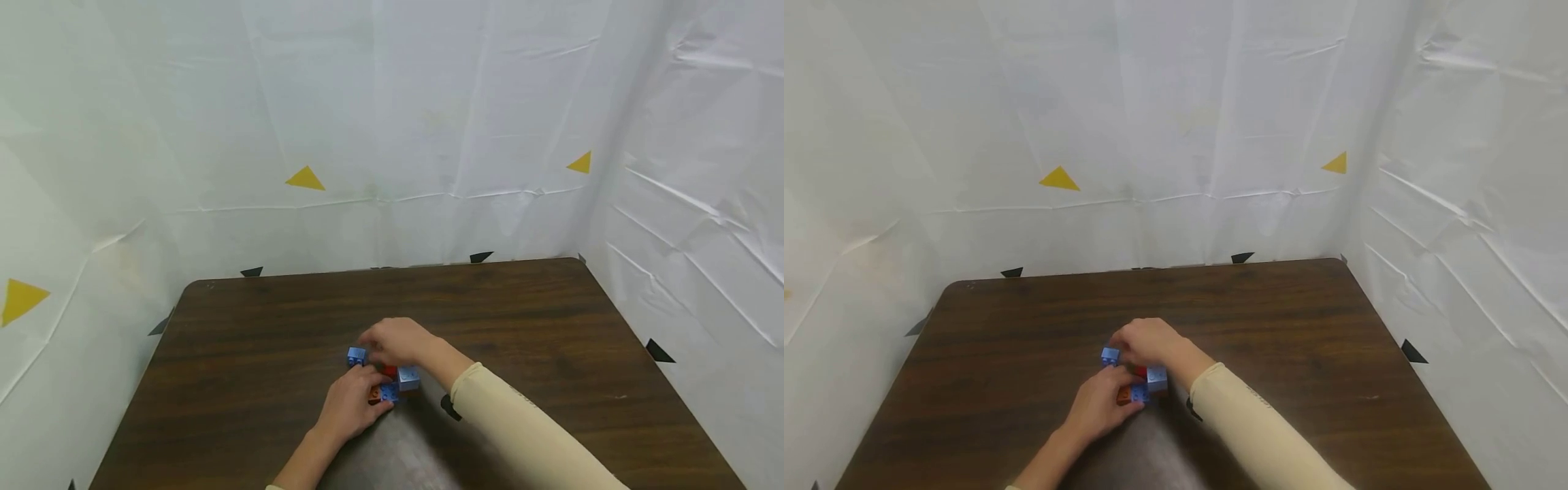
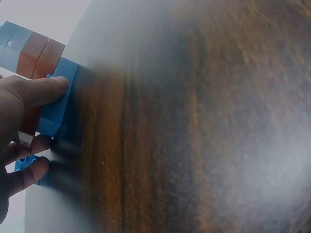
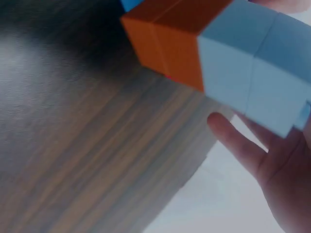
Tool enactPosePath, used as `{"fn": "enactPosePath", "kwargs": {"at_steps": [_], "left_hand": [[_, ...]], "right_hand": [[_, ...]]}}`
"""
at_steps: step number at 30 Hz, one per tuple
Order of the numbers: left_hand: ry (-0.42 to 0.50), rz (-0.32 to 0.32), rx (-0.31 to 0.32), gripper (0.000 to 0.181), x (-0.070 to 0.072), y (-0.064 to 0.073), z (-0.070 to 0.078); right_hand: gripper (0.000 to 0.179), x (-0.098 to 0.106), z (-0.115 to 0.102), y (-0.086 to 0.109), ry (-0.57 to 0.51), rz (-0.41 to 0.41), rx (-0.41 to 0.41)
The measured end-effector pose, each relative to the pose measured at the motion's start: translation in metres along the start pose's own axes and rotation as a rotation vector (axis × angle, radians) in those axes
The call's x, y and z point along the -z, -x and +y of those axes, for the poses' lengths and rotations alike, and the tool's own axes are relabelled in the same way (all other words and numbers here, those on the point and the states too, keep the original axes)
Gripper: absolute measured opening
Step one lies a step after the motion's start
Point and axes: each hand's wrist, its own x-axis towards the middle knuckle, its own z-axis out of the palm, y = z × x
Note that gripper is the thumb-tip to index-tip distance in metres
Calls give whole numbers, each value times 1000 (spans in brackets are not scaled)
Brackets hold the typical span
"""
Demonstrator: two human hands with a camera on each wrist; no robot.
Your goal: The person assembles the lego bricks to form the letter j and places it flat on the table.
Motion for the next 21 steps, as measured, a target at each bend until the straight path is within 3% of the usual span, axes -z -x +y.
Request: {"fn": "enactPosePath", "kwargs": {"at_steps": [6,12,21], "left_hand": [[6,-21,17,36,1,0,-1],[22,-27,22,37,1,1,-1],[28,-8,16,36,-2,2,-3]], "right_hand": [[49,-3,-11,-20,60,-77,3],[53,-9,-19,-33,79,-151,-57],[48,-16,-21,-38,71,-155,-154]]}}
